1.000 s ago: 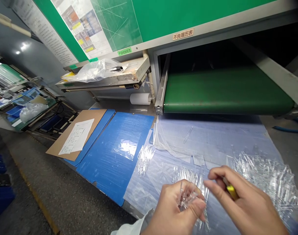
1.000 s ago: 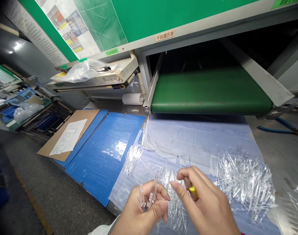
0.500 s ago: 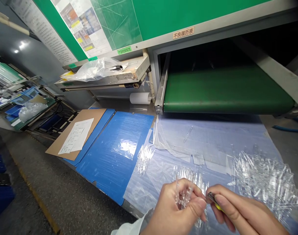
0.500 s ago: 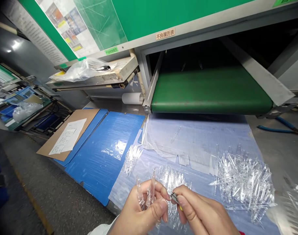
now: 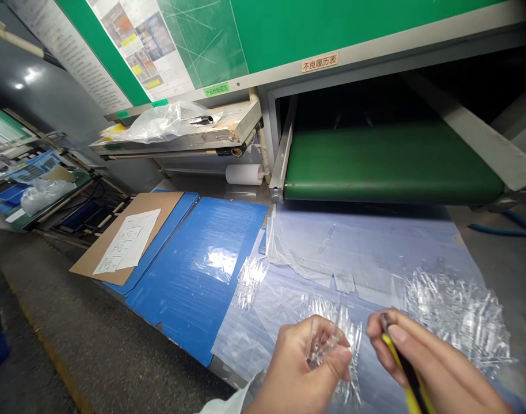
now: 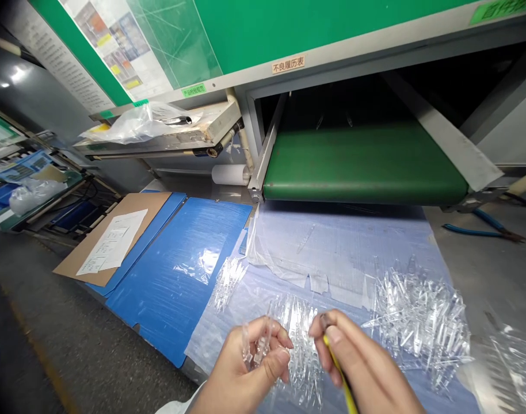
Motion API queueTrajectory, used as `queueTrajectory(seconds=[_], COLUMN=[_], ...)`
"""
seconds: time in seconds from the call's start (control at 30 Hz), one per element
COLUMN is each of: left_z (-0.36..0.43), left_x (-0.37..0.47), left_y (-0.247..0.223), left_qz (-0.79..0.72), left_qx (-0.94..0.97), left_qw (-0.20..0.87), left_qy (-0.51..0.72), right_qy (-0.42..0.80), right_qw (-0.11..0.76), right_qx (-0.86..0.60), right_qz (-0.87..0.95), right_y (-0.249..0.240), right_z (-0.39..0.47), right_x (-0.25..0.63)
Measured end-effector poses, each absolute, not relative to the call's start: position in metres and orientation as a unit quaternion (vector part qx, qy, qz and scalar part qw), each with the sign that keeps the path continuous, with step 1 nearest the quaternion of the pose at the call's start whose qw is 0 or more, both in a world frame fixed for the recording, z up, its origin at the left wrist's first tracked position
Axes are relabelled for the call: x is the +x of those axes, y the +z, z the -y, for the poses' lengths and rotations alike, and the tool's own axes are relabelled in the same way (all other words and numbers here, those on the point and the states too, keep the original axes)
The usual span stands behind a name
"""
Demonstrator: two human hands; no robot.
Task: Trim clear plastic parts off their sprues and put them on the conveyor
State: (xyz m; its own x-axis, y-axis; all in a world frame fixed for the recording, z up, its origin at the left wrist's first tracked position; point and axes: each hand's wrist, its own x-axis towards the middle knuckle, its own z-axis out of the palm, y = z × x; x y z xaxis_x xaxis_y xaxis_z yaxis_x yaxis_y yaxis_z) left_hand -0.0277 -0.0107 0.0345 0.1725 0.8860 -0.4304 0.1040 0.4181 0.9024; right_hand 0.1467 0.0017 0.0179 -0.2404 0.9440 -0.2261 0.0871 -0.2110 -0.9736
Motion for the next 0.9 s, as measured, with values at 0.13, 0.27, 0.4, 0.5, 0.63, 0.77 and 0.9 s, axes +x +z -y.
queueTrajectory(seconds=[0.13,0.27,0.4,0.5,0.63,0.77,0.9], left_z=[0.007,0.009,0.009,0.007,0.007,0.015,0.023], left_x=[-0.022,-0.017,-0.015,-0.014,-0.014,-0.011,-0.003], left_y=[-0.004,-0.036,-0.034,-0.031,-0.037,-0.030,-0.015], left_qz=[-0.576,-0.599,-0.598,-0.577,-0.583,-0.547,-0.482], left_qx=[0.602,0.624,0.605,0.610,0.605,0.494,0.381], left_qw=[0.508,0.475,0.470,0.471,0.472,0.595,0.719], left_qy=[0.219,0.161,0.237,0.271,0.268,0.320,0.323], right_qy=[0.722,0.741,0.705,0.689,0.689,0.703,0.707], right_qw=[0.434,0.455,0.461,0.462,0.469,0.470,0.477], right_qx=[-0.435,-0.427,-0.462,-0.474,-0.481,-0.485,-0.473], right_qz=[0.318,0.249,0.276,0.295,0.272,0.224,0.220], right_y=[0.019,0.029,0.036,0.039,0.041,0.043,0.046], right_z=[-0.012,-0.011,-0.010,-0.011,-0.011,-0.011,-0.010], right_x=[0.165,0.166,0.161,0.159,0.157,0.152,0.141])
